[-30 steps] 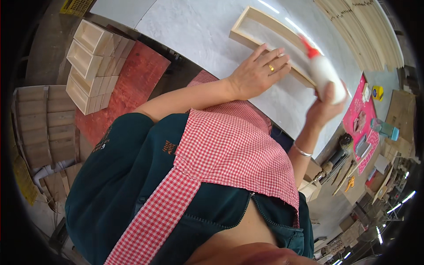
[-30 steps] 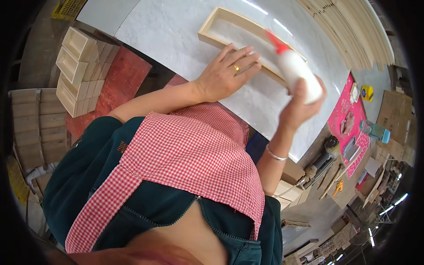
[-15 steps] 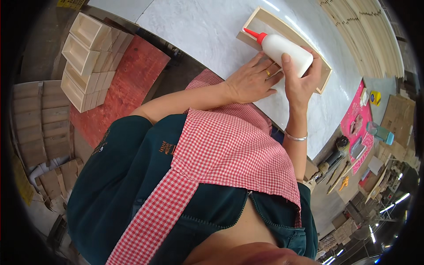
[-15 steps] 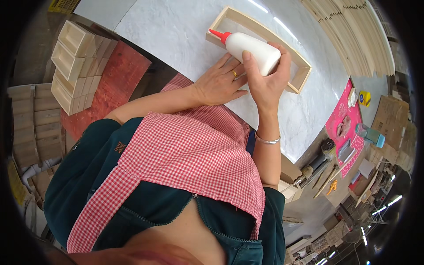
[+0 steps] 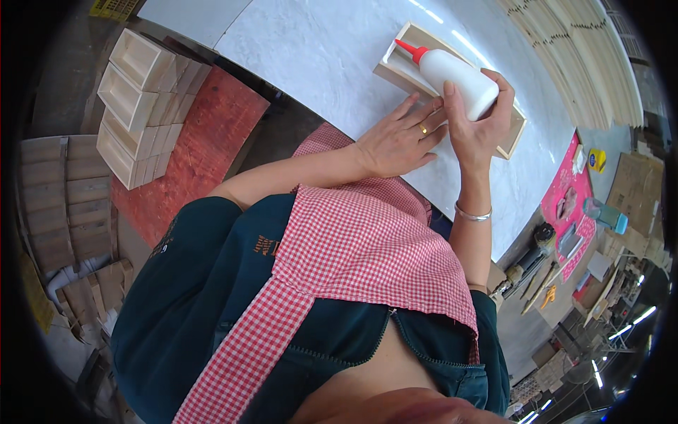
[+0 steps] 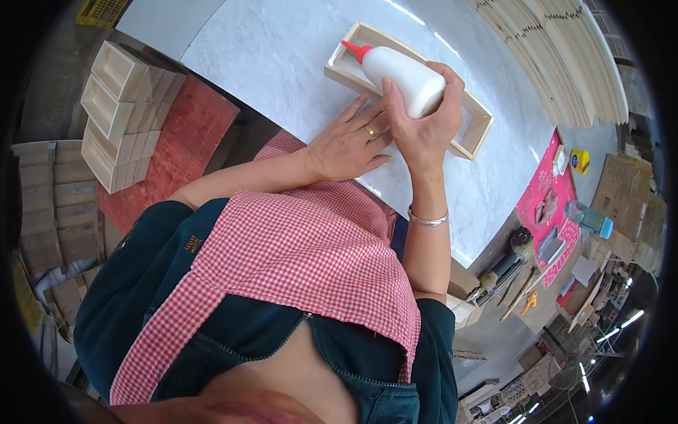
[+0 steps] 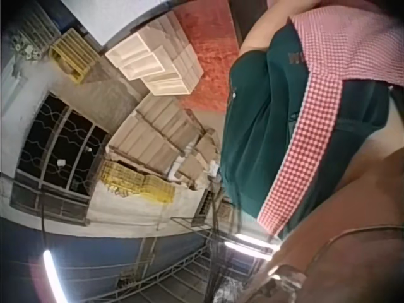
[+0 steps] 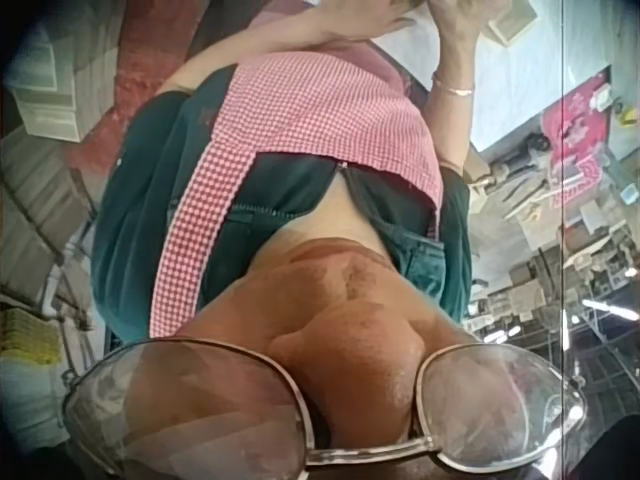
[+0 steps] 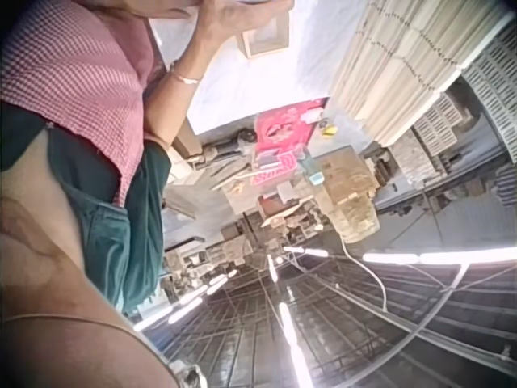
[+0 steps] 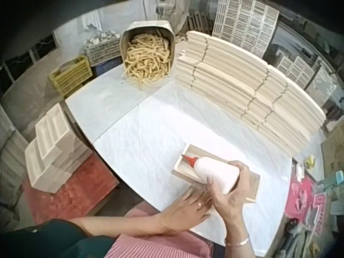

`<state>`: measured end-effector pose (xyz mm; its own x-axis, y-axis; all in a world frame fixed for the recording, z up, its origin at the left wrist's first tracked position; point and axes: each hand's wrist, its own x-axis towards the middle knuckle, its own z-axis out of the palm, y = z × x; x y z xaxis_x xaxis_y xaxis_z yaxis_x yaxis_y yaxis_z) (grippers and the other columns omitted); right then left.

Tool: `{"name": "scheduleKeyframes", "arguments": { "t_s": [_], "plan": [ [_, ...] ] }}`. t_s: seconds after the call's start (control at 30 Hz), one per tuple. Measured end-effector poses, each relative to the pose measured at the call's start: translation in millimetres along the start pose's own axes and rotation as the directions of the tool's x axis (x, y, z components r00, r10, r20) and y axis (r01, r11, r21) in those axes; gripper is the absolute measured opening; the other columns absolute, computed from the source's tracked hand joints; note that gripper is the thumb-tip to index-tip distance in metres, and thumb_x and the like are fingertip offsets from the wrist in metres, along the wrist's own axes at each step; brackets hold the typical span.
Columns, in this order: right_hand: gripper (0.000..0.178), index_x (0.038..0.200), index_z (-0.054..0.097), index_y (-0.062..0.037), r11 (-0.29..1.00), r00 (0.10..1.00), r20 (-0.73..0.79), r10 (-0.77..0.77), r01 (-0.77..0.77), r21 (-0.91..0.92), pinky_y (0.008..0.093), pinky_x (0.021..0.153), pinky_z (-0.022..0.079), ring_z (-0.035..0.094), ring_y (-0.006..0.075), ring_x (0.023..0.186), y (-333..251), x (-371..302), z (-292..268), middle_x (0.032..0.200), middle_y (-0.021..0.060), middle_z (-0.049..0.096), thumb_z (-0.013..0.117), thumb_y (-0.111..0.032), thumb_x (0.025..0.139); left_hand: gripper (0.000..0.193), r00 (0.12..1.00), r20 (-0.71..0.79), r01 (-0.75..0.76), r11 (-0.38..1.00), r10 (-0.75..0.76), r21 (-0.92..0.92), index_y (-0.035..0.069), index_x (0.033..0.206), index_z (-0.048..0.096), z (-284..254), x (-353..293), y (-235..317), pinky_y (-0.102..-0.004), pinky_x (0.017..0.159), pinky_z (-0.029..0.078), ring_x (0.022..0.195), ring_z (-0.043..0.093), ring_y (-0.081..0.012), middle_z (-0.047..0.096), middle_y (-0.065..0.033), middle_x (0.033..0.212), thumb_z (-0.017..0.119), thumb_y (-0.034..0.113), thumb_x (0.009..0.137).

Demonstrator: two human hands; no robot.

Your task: Assemble wooden boxes by applying glue to wooden components and securing them with a pneumatic nail gun.

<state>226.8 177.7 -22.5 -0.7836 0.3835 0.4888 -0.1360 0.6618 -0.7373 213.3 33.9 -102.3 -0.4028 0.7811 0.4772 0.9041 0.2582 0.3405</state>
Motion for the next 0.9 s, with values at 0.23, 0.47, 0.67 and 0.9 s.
{"name": "scheduleKeyframes", "arguments": {
  "t_s": [0.23,0.47,0.67,0.9],
  "plan": [
    [0.056,0.122,0.054,-0.0017,0.993,0.995,-0.058,-0.078,0.072,-0.095,0.0324,0.069,0.055,0.066,0.0231,0.080,4,18,8,0.101,0.0141,0.065,0.085,-0.019,0.078,0.049,1.000,-0.019,0.006,0.999,-0.007,-0.042,0.003,0.128,0.058,1,1,0,-0.0550,0.122,0.019,0.152,0.025,-0.0313,0.039,-0.0161,0.157,0.067,0.031,0.090],
    [0.055,0.121,0.055,-0.0014,0.988,0.992,-0.091,-0.091,0.079,-0.131,0.0319,0.069,0.054,0.065,0.0229,0.078,6,22,6,0.099,0.0135,0.065,0.085,-0.019,0.078,0.048,1.000,-0.024,0.015,0.998,-0.016,-0.067,0.003,0.127,0.059,3,1,0,-0.0540,0.122,0.021,0.152,0.024,-0.0312,0.037,-0.0153,0.159,0.068,0.030,0.089],
    [0.054,0.120,0.056,-0.0015,0.985,0.992,-0.122,-0.021,0.000,-0.174,0.0320,0.069,0.054,0.064,0.0232,0.079,10,15,-14,0.098,0.0133,0.065,0.085,-0.019,0.078,0.048,0.999,0.012,0.034,0.995,-0.033,-0.089,0.004,0.132,0.058,-7,4,1,-0.0545,0.122,0.022,0.153,0.026,-0.0305,0.037,-0.0129,0.160,0.067,0.028,0.091],
    [0.053,0.120,0.056,-0.0020,0.972,0.981,-0.196,-0.002,-0.044,-0.232,0.0328,0.072,0.054,0.064,0.0232,0.081,16,4,-41,0.099,0.0134,0.065,0.085,-0.019,0.078,0.045,0.999,0.006,0.048,0.992,-0.048,-0.118,0.003,0.126,0.060,-12,6,4,-0.0544,0.122,0.024,0.152,0.027,-0.0309,0.037,-0.0132,0.160,0.070,0.024,0.087]
  ]
}}
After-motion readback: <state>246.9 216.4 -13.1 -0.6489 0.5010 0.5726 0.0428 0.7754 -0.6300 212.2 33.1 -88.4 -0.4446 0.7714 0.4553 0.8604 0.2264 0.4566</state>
